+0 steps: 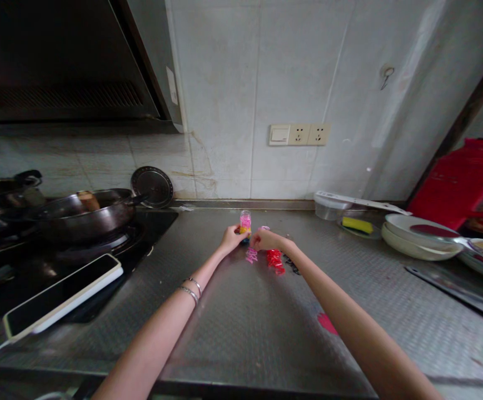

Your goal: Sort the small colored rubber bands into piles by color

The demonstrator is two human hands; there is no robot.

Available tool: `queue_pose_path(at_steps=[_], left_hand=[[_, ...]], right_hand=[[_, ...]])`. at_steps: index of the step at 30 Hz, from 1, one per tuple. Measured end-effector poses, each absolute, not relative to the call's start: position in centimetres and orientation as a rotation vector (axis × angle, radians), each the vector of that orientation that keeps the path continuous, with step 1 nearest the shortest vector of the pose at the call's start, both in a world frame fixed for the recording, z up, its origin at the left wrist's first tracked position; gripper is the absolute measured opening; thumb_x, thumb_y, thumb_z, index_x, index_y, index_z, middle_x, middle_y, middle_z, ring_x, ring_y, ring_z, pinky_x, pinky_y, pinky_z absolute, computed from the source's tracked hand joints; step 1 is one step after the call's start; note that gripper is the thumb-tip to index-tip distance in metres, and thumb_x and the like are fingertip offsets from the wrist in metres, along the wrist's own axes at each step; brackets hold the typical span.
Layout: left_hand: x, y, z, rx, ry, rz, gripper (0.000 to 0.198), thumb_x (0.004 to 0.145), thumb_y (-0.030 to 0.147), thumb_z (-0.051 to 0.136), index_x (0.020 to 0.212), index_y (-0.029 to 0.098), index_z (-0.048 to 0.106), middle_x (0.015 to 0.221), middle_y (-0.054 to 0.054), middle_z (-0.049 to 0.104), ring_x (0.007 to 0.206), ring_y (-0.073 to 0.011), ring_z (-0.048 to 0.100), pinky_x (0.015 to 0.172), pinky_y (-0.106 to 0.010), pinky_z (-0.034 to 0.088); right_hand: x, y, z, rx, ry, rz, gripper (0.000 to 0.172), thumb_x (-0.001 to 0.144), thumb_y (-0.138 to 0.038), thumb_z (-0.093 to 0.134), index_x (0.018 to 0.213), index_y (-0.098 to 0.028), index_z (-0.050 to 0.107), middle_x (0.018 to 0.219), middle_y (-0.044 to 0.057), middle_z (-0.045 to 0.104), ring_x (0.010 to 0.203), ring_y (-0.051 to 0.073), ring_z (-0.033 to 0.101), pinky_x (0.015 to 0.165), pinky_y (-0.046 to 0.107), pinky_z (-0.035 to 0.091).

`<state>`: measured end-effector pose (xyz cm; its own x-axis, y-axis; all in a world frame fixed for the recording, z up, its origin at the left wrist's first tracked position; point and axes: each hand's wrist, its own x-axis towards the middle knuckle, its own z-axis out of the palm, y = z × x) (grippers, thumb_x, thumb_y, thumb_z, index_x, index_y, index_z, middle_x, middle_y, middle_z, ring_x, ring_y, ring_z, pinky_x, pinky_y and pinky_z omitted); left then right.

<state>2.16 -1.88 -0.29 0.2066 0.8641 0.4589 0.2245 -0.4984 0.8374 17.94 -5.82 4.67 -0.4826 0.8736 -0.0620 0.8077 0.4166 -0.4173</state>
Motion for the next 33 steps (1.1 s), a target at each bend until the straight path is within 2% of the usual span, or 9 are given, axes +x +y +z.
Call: queue_pose_path(at_steps=[5,11,16,21,28,33], left_hand=[[2.1,-2.0,-0.3,1.858,0.992,1.309,0.034,0.064,0.031,0.065,0.089,0.009,0.064,0.085,-0.010,0.067,0.075,-0.0188,0.061,0.069,-0.028,0.047],[2.1,-2.0,-0.2,1.866,0.991,1.303,0.035,0.064,0.033,0.065,0.089,0.008,0.063,0.084,-0.010,0.067,0.074,-0.0187,0.061,0.067,-0.028,0.047],[2.0,-2.0,-0.1,1.888,0.996,1.294,0.033,0.064,0.032,0.064,0.088,0.008,0.063,0.083,-0.009,0.067,0.072,-0.0178,0.061,0.068,-0.028,0.046],[1.9,-2.1,-0.1,1.892,0.987,1.284,0.033,0.065,0.032,0.064,0.089,0.009,0.063,0.085,-0.009,0.067,0.074,-0.0184,0.060,0.068,-0.028,0.046],[1.9,-2.0,-0.3,1.907,0.984,1.297,0.035,0.064,0.032,0.064,0.090,0.010,0.063,0.085,-0.009,0.067,0.074,-0.0179,0.060,0.067,-0.027,0.045],[1.9,-2.1,-0.1,1.908,0.997,1.294,0.036,0.063,0.032,0.064,0.091,0.010,0.064,0.086,-0.009,0.067,0.072,-0.0172,0.060,0.067,-0.026,0.045]], right_hand=[[18.2,-6.0,4.9,-1.502,-2.481,0.538,0.024,0.061,-0.013,0.051,0.079,-0.012,0.068,0.070,0.002,0.066,0.063,0.010,0.055,0.052,0.015,0.038],[17.5,-6.5,5.1,-1.513,-2.452,0.677,0.037,0.059,-0.011,0.052,0.094,-0.014,0.064,0.076,0.003,0.065,0.065,0.011,0.055,0.053,0.015,0.040],[16.7,-7.5,5.7,-1.472,-2.506,0.772,0.039,0.057,-0.012,0.055,0.096,-0.014,0.062,0.081,0.004,0.065,0.064,0.011,0.055,0.053,0.016,0.041],[16.3,-8.3,6.4,-1.459,-2.580,0.922,0.035,0.058,-0.013,0.057,0.092,-0.015,0.061,0.073,0.002,0.064,0.059,0.010,0.055,0.049,0.016,0.041],[16.1,-9.0,6.2,-1.432,-2.721,0.527,0.036,0.057,-0.024,0.064,0.092,-0.016,0.060,0.087,0.005,0.064,0.069,0.013,0.056,0.054,0.018,0.040],[16.0,-9.6,5.9,-1.439,-2.751,0.350,0.036,0.059,-0.024,0.062,0.094,-0.015,0.060,0.086,0.005,0.064,0.068,0.013,0.056,0.053,0.017,0.037]])
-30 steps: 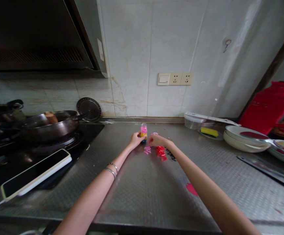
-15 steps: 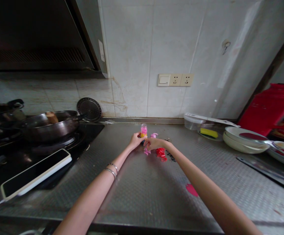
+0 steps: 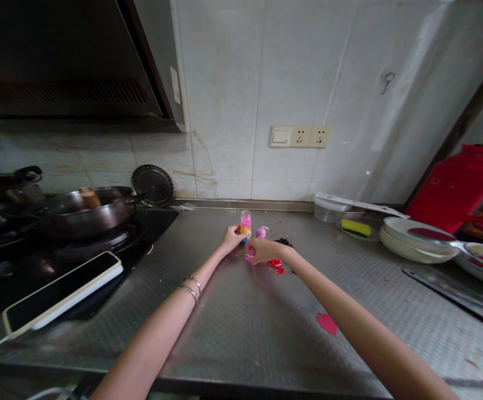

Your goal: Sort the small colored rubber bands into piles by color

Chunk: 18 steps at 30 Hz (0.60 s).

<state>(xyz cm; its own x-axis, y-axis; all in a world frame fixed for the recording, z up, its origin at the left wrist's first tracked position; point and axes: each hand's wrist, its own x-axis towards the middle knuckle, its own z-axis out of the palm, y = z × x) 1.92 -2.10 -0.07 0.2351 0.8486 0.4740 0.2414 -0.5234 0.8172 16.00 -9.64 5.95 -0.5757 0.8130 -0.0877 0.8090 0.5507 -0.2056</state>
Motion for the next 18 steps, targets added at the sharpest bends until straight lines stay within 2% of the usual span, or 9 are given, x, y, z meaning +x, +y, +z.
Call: queue_pose_path(at_steps=[4,10,18], left_hand=[[1.9,-2.3,0.1,1.906,0.993,1.293,0.036,0.063,0.032,0.065,0.091,0.010,0.064,0.086,-0.009,0.067,0.072,-0.0176,0.060,0.066,-0.027,0.046],[1.9,-2.2,0.0,1.918,0.998,1.292,0.037,0.063,0.034,0.064,0.091,0.009,0.063,0.086,-0.010,0.067,0.072,-0.0178,0.060,0.066,-0.026,0.046],[1.9,-2.2,-0.2,1.899,0.998,1.287,0.038,0.064,0.035,0.064,0.091,0.010,0.063,0.085,-0.009,0.067,0.073,-0.0179,0.060,0.066,-0.026,0.047]], right_hand=[[16.0,-9.9,5.8,-1.407,-2.788,0.300,0.028,0.062,-0.021,0.058,0.088,-0.015,0.062,0.081,0.005,0.065,0.065,0.012,0.056,0.052,0.017,0.036],[15.6,-10.7,6.2,-1.307,-2.824,0.248,0.024,0.063,-0.014,0.054,0.085,-0.015,0.064,0.083,0.005,0.066,0.072,0.013,0.058,0.062,0.018,0.039],[15.2,-12.2,5.8,-1.387,-2.802,0.035,0.019,0.068,-0.012,0.046,0.074,-0.014,0.065,0.074,0.009,0.064,0.065,0.016,0.056,0.058,0.022,0.037]])
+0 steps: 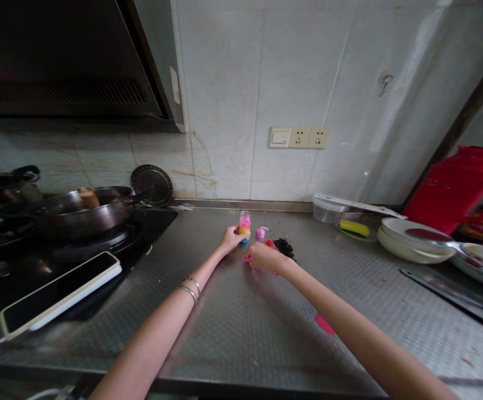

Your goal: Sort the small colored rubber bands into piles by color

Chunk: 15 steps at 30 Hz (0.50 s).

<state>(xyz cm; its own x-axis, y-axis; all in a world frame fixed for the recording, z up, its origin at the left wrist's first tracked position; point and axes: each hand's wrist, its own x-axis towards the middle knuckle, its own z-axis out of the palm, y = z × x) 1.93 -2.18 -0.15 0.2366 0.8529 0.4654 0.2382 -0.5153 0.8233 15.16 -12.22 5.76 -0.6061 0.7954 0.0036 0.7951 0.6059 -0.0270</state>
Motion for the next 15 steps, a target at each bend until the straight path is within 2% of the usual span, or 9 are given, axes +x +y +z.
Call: queue_pose_path(at_steps=[8,12,15], left_hand=[[2.0,-2.4,0.1,1.906,1.003,1.287,0.035,0.064,0.034,0.063,0.089,0.010,0.064,0.082,-0.008,0.067,0.070,-0.0167,0.060,0.063,-0.025,0.046],[1.8,-2.4,0.4,1.941,1.016,1.255,0.030,0.065,0.031,0.061,0.086,0.010,0.064,0.075,-0.005,0.067,0.066,-0.0155,0.058,0.061,-0.023,0.044],[1.8,-2.4,0.3,1.958,1.031,1.264,0.030,0.065,0.030,0.060,0.088,0.011,0.064,0.076,-0.005,0.066,0.067,-0.0152,0.059,0.063,-0.024,0.044]], right_hand=[[16.3,-11.5,5.0,-1.154,-2.650,0.224,0.021,0.064,-0.009,0.049,0.077,-0.012,0.065,0.072,0.005,0.064,0.064,0.011,0.053,0.061,0.019,0.037],[16.9,-10.2,7.4,-1.141,-2.440,0.268,0.021,0.065,-0.010,0.050,0.077,-0.012,0.066,0.067,0.002,0.063,0.060,0.010,0.052,0.059,0.019,0.037],[17.0,-8.9,10.1,-1.098,-2.248,0.246,0.022,0.067,-0.015,0.052,0.083,-0.011,0.067,0.076,0.004,0.065,0.066,0.012,0.055,0.061,0.019,0.039]])
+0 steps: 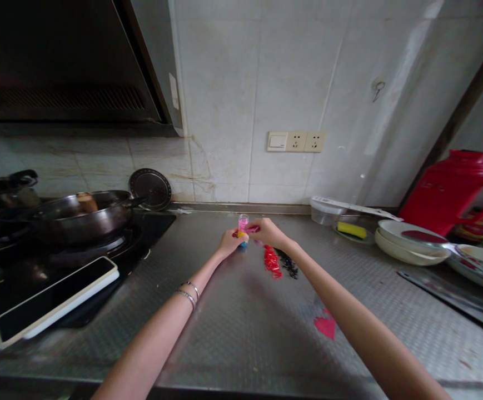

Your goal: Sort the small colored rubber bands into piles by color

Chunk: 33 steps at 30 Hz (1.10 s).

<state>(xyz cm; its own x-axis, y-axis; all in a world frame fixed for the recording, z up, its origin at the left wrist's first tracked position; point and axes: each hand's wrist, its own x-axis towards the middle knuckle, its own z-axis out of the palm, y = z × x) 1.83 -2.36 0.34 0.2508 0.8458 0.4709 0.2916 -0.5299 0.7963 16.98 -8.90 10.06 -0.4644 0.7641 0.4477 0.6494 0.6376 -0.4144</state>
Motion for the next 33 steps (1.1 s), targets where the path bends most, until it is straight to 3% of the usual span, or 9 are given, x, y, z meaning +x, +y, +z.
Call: queue_pose_path(at_steps=[6,13,24,29,33], left_hand=[[2.0,-2.4,0.2,1.903,1.022,1.255,0.034,0.065,0.034,0.061,0.091,0.012,0.063,0.079,-0.006,0.067,0.070,-0.0161,0.060,0.067,-0.026,0.045],[1.9,-2.8,0.5,1.902,1.021,1.274,0.031,0.065,0.034,0.062,0.087,0.013,0.064,0.082,-0.006,0.067,0.072,-0.0169,0.060,0.066,-0.025,0.045],[1.9,-2.7,0.4,1.900,1.007,1.272,0.031,0.065,0.032,0.062,0.090,0.013,0.064,0.082,-0.006,0.067,0.073,-0.0173,0.060,0.066,-0.026,0.046],[1.9,-2.6,0.4,1.902,1.007,1.273,0.034,0.065,0.032,0.063,0.091,0.012,0.064,0.083,-0.006,0.067,0.074,-0.0176,0.060,0.067,-0.026,0.046],[1.9,-2.5,0.2,1.912,1.004,1.278,0.032,0.065,0.034,0.062,0.089,0.012,0.064,0.082,-0.007,0.067,0.073,-0.0174,0.060,0.066,-0.026,0.046]], right_hand=[[16.2,-5.6,13.1,-1.148,-2.150,0.153,0.025,0.067,-0.014,0.053,0.088,-0.012,0.067,0.083,0.005,0.067,0.075,0.014,0.058,0.068,0.020,0.042],[15.7,-3.4,12.7,-1.284,-2.269,0.109,0.025,0.069,-0.013,0.052,0.087,-0.011,0.068,0.086,0.007,0.068,0.078,0.015,0.060,0.069,0.020,0.042],[15.3,-3.0,12.6,-1.499,-2.394,-0.089,0.025,0.075,-0.019,0.049,0.088,-0.016,0.069,0.092,0.010,0.065,0.094,0.021,0.055,0.085,0.028,0.035],[15.2,-3.2,13.5,-1.515,-2.461,-0.084,0.024,0.074,-0.018,0.050,0.087,-0.014,0.070,0.089,0.010,0.067,0.088,0.019,0.056,0.084,0.028,0.036],[15.7,-3.3,14.3,-1.454,-2.433,0.049,0.024,0.074,-0.019,0.051,0.089,-0.013,0.069,0.085,0.007,0.068,0.077,0.016,0.059,0.070,0.021,0.041]])
